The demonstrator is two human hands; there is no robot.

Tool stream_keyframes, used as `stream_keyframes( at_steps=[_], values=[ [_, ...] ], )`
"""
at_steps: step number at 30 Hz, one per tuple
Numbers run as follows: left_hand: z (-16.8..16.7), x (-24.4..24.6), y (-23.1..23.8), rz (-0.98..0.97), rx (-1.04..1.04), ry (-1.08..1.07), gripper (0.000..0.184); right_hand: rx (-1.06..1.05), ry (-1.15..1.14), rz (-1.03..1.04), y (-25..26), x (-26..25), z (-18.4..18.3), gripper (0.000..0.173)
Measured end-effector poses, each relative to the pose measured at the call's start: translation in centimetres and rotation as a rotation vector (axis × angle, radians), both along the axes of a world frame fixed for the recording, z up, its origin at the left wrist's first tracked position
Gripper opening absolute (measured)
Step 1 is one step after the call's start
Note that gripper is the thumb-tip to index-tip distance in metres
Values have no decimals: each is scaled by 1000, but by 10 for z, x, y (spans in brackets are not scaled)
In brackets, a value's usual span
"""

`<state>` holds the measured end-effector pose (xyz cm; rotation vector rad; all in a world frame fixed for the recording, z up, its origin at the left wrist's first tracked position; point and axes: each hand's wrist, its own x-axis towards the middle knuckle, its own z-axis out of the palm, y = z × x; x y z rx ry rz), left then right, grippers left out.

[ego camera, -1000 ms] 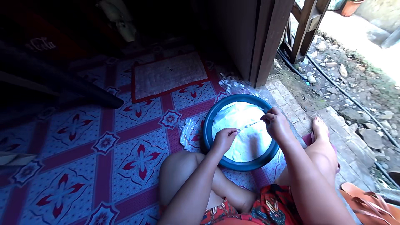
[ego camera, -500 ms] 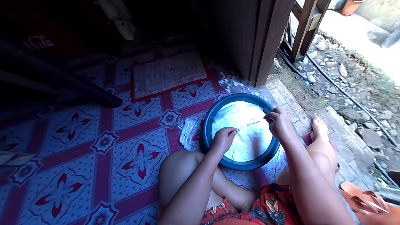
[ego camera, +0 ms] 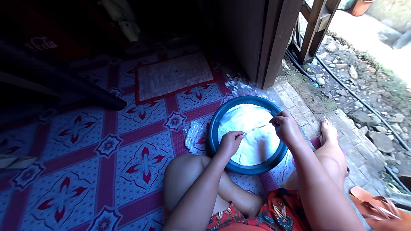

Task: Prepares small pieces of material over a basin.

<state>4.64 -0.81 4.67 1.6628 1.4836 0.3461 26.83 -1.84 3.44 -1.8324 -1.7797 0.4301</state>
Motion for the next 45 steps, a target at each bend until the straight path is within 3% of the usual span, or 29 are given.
stream_keyframes(
  at_steps=[7, 18, 30, 40, 42, 45],
  values=[
    [2, 1, 0, 5, 3, -13, 24, 5, -26, 20, -1, -3, 0, 16],
    [-3, 3, 0, -4, 11, -40, 24, 324, -148, 212, -5, -17, 4, 19],
    [-3, 1, 2, 57, -73, -99, 24, -204, 132, -104, 8, 8, 4, 11],
    [32, 3, 14, 220, -7, -440, 21, -481, -196, -25, 13, -7, -7, 24],
    [31, 10, 13, 224, -30, -495, 22, -402, -55, 22, 12, -11, 4, 30],
    [19, 25, 6, 217, -66, -568, 22, -262, 402, 113, 15, -12, 7, 48]
  ],
)
